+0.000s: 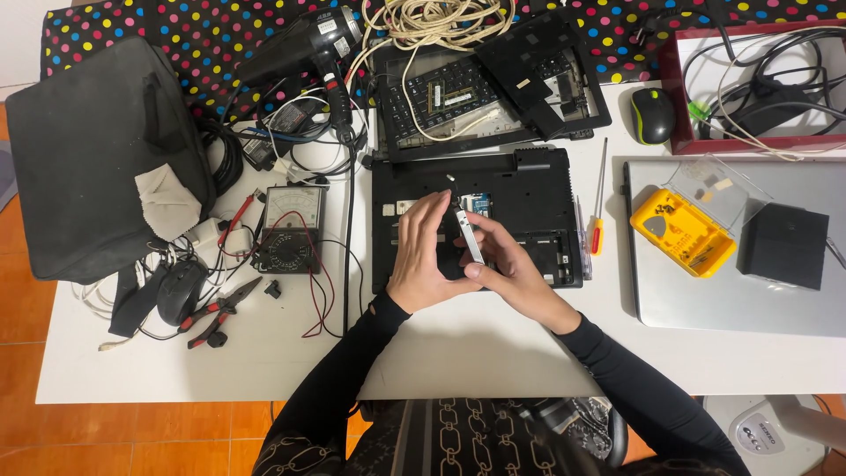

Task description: The person works on an opened laptop at a cluttered workbench, using a screwdriver to unscrew and detach a hard drive assembly from the laptop chassis. They hold the drive, manipulate its bracket with the screwdriver, and handle the removed drive and small screws.

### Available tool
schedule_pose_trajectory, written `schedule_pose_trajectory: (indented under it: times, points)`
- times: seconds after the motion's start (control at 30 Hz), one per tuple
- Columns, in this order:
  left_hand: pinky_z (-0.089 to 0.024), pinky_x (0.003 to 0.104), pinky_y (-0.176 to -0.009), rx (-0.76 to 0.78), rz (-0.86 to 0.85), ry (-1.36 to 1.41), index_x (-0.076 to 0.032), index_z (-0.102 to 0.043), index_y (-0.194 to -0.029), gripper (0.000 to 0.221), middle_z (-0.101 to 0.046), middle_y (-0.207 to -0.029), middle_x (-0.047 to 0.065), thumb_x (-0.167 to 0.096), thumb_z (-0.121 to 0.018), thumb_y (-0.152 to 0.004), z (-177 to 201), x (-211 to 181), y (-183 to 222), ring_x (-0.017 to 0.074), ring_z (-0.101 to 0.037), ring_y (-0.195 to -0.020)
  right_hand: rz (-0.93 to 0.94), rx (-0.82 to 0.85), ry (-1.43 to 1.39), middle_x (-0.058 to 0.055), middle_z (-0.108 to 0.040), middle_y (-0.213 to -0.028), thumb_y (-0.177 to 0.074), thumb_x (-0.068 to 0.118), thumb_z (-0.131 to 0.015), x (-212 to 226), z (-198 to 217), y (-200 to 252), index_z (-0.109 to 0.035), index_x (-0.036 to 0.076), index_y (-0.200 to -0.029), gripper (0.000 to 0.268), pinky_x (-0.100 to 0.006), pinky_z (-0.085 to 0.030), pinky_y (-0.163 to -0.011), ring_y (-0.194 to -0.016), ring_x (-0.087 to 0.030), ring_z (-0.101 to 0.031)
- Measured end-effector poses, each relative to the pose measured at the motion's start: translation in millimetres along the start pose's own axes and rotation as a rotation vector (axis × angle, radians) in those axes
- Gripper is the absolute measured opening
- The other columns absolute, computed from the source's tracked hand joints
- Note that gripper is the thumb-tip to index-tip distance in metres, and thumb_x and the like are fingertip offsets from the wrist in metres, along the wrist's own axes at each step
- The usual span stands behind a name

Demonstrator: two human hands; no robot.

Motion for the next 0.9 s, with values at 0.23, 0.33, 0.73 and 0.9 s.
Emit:
schedule_pose_trajectory:
  times: [0.23, 0.33, 0.73, 0.9]
  points:
    - [-0.033, 0.052, -0.120, -0.013, -0.019, 0.001, -0.005, -0.029, -0.158, 0.119, -0.039, -0.157, 0.016, -0.041, -0.096, -0.067, 1.1, -0.9, 1.1, 0.0374, -0.039, -0.144, 0.023, 0.020, 0.042, -0.007, -0.056, -0.122, -0.095, 0.018, -0.071, 6.9, -3.2, -0.2, -0.033, 0.007, -0.159, 0.076, -0.035, -0.053, -0.098, -0.111, -0.017, -0.058]
    - [-0.034, 0.051, -0.119, -0.004, -0.004, 0.011, -0.007, -0.030, -0.157, 0.118, -0.041, -0.152, 0.015, -0.039, -0.096, -0.065, -0.4, 0.8, 2.1, 0.0363, -0.040, -0.141, -0.019, 0.032, 0.031, -0.008, -0.059, -0.124, -0.094, 0.019, -0.071, 0.0, -2.5, 0.7, -0.031, 0.007, -0.159, 0.078, -0.034, -0.055, -0.095, -0.109, -0.017, -0.062]
    - [-0.035, 0.051, -0.116, 0.004, -0.014, 0.006, -0.011, -0.035, -0.150, 0.113, -0.043, -0.147, 0.011, -0.041, -0.098, -0.062, -6.2, 1.5, 7.2, 0.0339, -0.038, -0.138, -0.053, 0.004, 0.002, -0.009, -0.067, -0.128, -0.099, 0.018, -0.065, -13.1, 5.5, 3.0, -0.046, -0.001, -0.151, 0.058, -0.034, -0.054, -0.101, -0.115, -0.018, -0.066]
    - [-0.034, 0.051, -0.115, -0.043, -0.061, 0.015, -0.013, -0.037, -0.149, 0.110, -0.042, -0.144, 0.010, -0.043, -0.099, -0.063, 4.1, -5.6, 3.0, 0.0330, -0.041, -0.137, -0.029, 0.022, -0.018, -0.011, -0.068, -0.128, -0.099, 0.024, -0.065, -9.8, 4.1, 4.0, -0.048, -0.001, -0.149, 0.059, -0.036, -0.053, -0.103, -0.116, -0.020, -0.067]
Point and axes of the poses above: each hand's wrist, its own y-axis away from the middle knuckle, its own z-axis out of the back of the hand, x = y × z, the point moved 9 cm from there along -y, towards the middle knuckle
